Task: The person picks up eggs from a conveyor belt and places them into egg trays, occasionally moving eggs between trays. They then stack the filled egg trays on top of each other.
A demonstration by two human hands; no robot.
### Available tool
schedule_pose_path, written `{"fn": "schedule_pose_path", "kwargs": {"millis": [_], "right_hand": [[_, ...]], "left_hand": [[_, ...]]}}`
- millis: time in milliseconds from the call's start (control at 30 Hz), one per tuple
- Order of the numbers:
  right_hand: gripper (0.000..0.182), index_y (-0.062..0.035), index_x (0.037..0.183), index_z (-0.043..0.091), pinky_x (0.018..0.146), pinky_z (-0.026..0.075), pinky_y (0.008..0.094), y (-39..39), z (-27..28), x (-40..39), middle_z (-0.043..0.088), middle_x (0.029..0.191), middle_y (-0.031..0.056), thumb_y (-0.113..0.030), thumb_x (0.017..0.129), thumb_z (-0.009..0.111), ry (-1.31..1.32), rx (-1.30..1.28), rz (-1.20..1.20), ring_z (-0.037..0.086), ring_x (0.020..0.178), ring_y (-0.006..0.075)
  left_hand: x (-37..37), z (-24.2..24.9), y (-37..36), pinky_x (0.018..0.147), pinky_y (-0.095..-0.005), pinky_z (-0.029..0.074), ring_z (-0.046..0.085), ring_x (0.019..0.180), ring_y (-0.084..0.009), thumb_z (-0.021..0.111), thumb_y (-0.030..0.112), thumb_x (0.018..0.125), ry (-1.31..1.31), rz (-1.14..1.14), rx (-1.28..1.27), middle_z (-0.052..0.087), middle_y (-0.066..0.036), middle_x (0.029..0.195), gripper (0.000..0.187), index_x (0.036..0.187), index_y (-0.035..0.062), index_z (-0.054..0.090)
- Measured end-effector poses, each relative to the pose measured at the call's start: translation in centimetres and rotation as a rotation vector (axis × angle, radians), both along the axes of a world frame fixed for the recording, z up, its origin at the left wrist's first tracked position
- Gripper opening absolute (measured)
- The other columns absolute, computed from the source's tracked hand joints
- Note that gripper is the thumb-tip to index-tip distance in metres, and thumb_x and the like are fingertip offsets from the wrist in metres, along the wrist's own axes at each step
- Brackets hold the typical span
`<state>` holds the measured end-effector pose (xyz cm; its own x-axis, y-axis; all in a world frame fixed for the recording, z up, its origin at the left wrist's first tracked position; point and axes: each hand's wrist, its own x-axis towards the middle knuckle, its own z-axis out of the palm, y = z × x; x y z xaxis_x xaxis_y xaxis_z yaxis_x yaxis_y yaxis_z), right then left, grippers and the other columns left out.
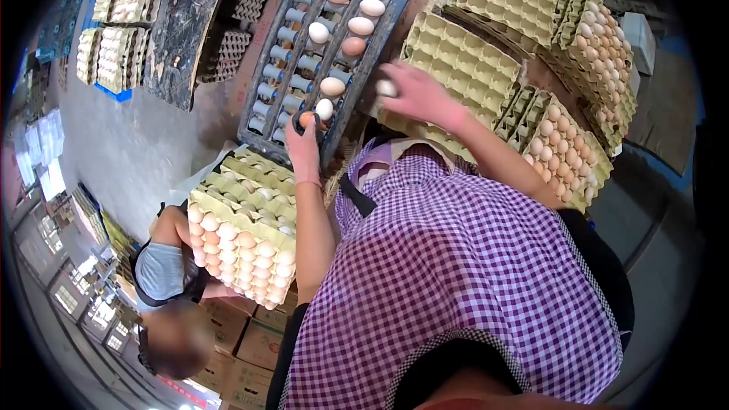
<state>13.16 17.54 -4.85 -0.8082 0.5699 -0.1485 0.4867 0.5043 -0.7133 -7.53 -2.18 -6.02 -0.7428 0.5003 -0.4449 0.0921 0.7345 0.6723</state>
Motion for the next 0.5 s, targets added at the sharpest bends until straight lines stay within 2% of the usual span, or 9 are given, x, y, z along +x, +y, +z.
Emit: {"fn": "schedule_pose_path", "kwargs": {"millis": [33, 133, 200, 233, 267, 300, 367, 433, 500], "right_hand": [[0.05, -0.0046, 0.122, 0.057, 0.093, 0.051, 0.0454, -0.1, -0.5, -3.3, 0.062, 0.109, 0.0205, -0.039, 0.086, 0.064, 0.088, 0.039, 0.04, 0.063, 0.108, 0.0345], [0.043, -0.0052, 0.109, 0.057, 0.08, 0.055, 0.0443, -0.8, -4.4, -9.3, 0.062, 0.109, 0.0175, -0.039, 0.084, 0.067, -0.027, 0.252, 0.127, 0.068, 0.097, 0.0323], [0.048, -0.0056, 0.113, 0.056, 0.078, 0.055, 0.0419, -0.6, -4.9, -9.2, 0.061, 0.115, 0.0166, -0.042, 0.085, 0.068, -0.068, 0.319, 0.081, 0.068, 0.098, 0.0312], [0.053, -0.0052, 0.123, 0.055, 0.085, 0.054, 0.0423, -1.1, -5.0, -8.1, 0.06, 0.118, 0.0184, -0.041, 0.086, 0.068, 0.086, 0.311, -0.023, 0.065, 0.104, 0.0329], [0.056, -0.0055, 0.127, 0.054, 0.089, 0.053, 0.0424, -1.1, -3.4, -6.3, 0.059, 0.12, 0.0186, -0.04, 0.086, 0.069, 0.079, 0.283, -0.05, 0.063, 0.108, 0.0332], [0.059, -0.0057, 0.13, 0.053, 0.093, 0.051, 0.0425, -1.1, -1.8, -4.0, 0.058, 0.122, 0.0189, -0.04, 0.086, 0.069, 0.072, 0.252, -0.075, 0.062, 0.112, 0.0336], [0.062, -0.0063, 0.135, 0.053, 0.102, 0.045, 0.0448, -1.9, -2.0, 1.6, 0.057, 0.126, 0.0171, -0.039, 0.086, 0.07, -0.017, 0.254, -0.141, 0.057, 0.119, 0.035], [0.065, -0.008, 0.137, 0.051, 0.11, 0.037, 0.0458, -3.1, -2.5, 7.0, 0.055, 0.13, 0.0168, -0.04, 0.085, 0.071, -0.204, 0.279, -0.178, 0.051, 0.124, 0.0346], [0.065, -0.009, 0.138, 0.051, 0.112, 0.035, 0.0465, -5.2, -1.3, 11.0, 0.055, 0.13, 0.0164, -0.039, 0.084, 0.071, -0.297, 0.273, -0.218, 0.05, 0.124, 0.035]], "left_hand": [[-0.2, -0.8, -0.1, 0.106, -0.0401, 0.042, 0.057, 0.12, -0.0355, 0.069, 0.032, 0.092, -0.002, 0.005, 0.002, 0.058, -0.024, 0.134, 0.059, 0.136, -0.0049, 0.052], [-0.8, -3.6, -0.2, 0.115, -0.0453, 0.033, 0.041, 0.14, -0.0417, 0.068, 0.046, 0.091, 0.139, -0.065, -0.247, 0.047, -0.027, 0.147, 0.08, 0.146, -0.0052, 0.041], [0.2, -3.8, 0.8, 0.111, -0.0492, 0.035, 0.04, 0.135, -0.0485, 0.068, 0.044, 0.09, 0.42, -0.077, -0.279, 0.043, -0.032, 0.146, 0.081, 0.148, -0.0042, 0.037], [1.2, -1.9, 1.9, 0.11, -0.0507, 0.036, 0.041, 0.132, -0.0502, 0.068, 0.042, 0.09, 0.611, -0.116, -0.322, 0.043, -0.033, 0.143, 0.079, 0.146, -0.0041, 0.037], [2.2, -0.6, 2.7, 0.105, -0.0517, 0.038, 0.047, 0.122, -0.0506, 0.068, 0.038, 0.09, 0.688, -0.178, -0.159, 0.047, -0.035, 0.133, 0.072, 0.141, -0.0051, 0.042], [3.3, 1.6, 4.4, 0.104, -0.0517, 0.039, 0.049, 0.12, -0.0489, 0.069, 0.036, 0.09, 0.548, -0.339, -0.063, 0.048, -0.032, 0.132, 0.067, 0.137, -0.005, 0.045], [6.0, -1.5, 6.8, 0.096, -0.0529, 0.044, 0.052, 0.115, -0.0453, 0.068, 0.036, 0.088, 0.249, -0.687, 0.226, 0.051, -0.026, 0.128, 0.059, 0.129, -0.0018, 0.05], [10.3, -7.1, 7.8, 0.093, -0.0516, 0.045, 0.054, 0.111, -0.0413, 0.068, 0.036, 0.087, 0.466, -0.764, 0.179, 0.055, -0.02, 0.116, 0.054, 0.122, -0.0012, 0.052], [12.6, -8.8, 8.5, 0.092, -0.0493, 0.045, 0.055, 0.108, -0.0385, 0.067, 0.035, 0.085, 0.477, -0.756, -0.013, 0.055, -0.017, 0.109, 0.051, 0.118, -0.0004, 0.053]]}}
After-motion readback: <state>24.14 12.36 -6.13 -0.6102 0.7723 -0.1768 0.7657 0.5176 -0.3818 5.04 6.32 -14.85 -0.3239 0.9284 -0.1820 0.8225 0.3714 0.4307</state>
